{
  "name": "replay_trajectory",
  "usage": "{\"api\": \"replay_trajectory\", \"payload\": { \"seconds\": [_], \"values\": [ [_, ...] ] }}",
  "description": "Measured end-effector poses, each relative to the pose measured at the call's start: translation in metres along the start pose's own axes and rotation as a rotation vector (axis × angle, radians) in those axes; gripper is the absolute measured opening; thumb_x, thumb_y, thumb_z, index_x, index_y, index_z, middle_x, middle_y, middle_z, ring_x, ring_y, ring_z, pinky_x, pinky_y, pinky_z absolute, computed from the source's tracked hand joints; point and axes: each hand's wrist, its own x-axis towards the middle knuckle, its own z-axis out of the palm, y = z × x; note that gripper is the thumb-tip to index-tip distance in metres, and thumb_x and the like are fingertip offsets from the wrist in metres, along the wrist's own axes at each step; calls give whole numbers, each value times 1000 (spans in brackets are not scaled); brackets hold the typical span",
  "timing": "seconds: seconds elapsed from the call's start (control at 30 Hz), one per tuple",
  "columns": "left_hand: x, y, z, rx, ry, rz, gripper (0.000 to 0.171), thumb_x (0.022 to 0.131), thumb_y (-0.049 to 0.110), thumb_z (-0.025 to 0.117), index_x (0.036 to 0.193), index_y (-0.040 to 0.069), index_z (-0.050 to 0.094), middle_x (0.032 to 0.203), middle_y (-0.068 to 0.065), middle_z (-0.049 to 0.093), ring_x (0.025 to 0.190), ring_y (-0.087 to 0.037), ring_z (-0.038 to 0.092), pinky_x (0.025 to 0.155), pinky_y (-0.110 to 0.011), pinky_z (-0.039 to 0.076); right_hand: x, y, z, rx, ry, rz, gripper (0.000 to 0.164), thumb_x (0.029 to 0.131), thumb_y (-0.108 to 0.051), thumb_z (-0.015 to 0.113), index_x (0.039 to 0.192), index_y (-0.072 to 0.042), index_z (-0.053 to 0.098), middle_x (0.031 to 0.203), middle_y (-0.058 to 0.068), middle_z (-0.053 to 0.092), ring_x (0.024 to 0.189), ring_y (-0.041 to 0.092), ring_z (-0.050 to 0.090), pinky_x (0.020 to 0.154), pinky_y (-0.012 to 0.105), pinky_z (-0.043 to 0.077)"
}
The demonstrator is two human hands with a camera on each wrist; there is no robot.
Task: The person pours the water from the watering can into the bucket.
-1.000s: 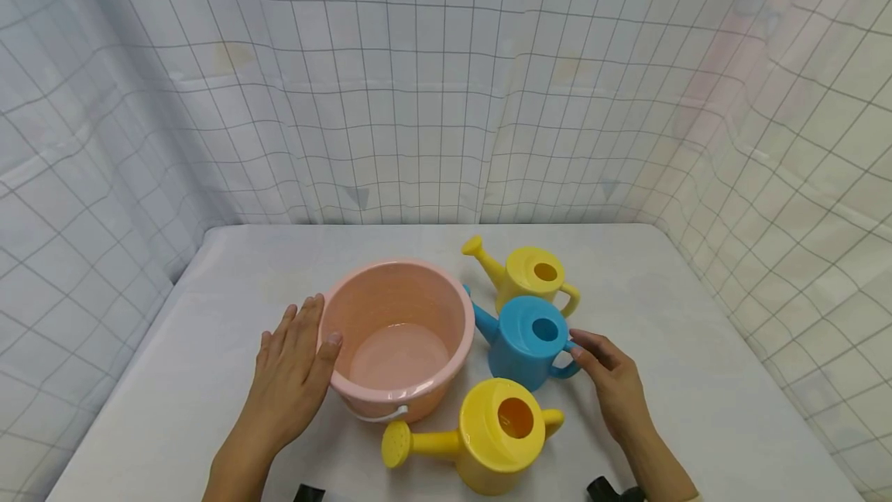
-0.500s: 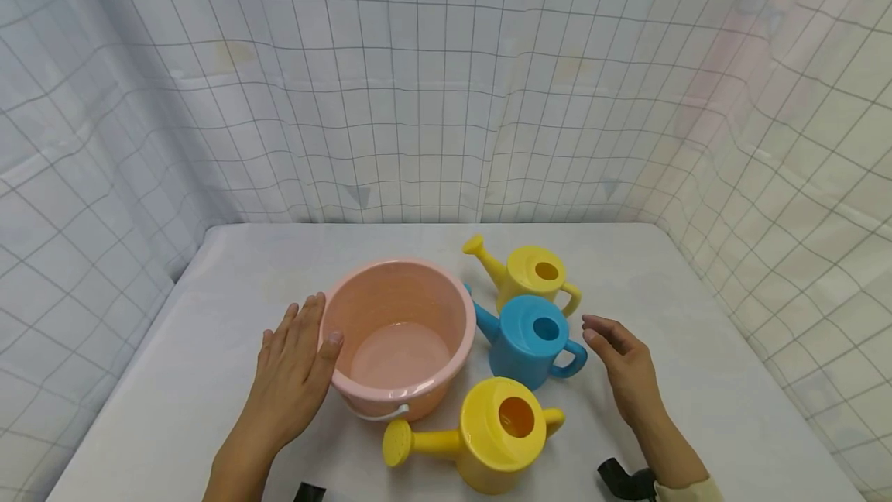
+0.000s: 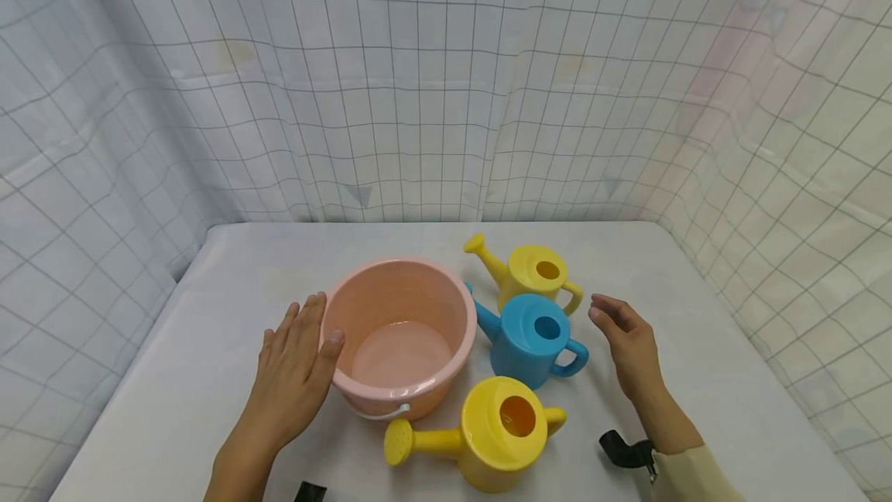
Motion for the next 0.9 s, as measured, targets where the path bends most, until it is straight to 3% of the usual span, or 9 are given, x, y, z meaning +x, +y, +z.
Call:
{"api": "replay_trajectory", "payload": {
  "seconds": [0.07, 0.17, 0.6, 0.73, 0.9],
  "values": [
    [0, 0, 0, -1, -2, 0, 61, 102, 44, 30, 153, 17, 11, 157, -18, 19, 146, -41, 9, 110, -68, 3, 4, 0, 0, -6, 3, -10, 60, 87, -52, 59, 133, -14, 52, 136, 6, 53, 115, 6, 51, 108, 39, 40],
    [0, 0, 0, -2, -7, 0, 61, 102, 44, 29, 153, 17, 10, 158, -17, 18, 146, -41, 8, 110, -68, 2, 10, 1, 1, -6, 5, -24, 60, 87, -51, 60, 134, -14, 51, 135, 5, 53, 117, 10, 49, 109, 43, 38],
    [0, 0, -2, -3, -19, -10, 62, 102, 45, 29, 153, 17, 9, 158, -17, 16, 146, -41, 6, 110, -68, 0, 29, 7, 11, -3, -7, -70, 51, 90, -42, 61, 132, -14, 53, 133, 8, 53, 113, 15, 48, 102, 40, 42],
    [0, 0, -1, 0, -16, -12, 62, 102, 45, 29, 153, 18, 9, 158, -17, 16, 146, -41, 6, 110, -68, 0, 33, 10, 16, 12, -6, -88, 52, 90, -45, 60, 131, -14, 54, 133, 11, 53, 114, 20, 49, 104, 44, 41],
    [0, 0, -1, 7, -15, -14, 62, 101, 45, 29, 153, 19, 9, 158, -17, 17, 146, -41, 8, 110, -68, 1, 48, 31, 20, -3, -19, -126, 53, 88, -49, 60, 131, -19, 55, 134, 9, 54, 119, 23, 50, 105, 49, 40]
  ]
}}
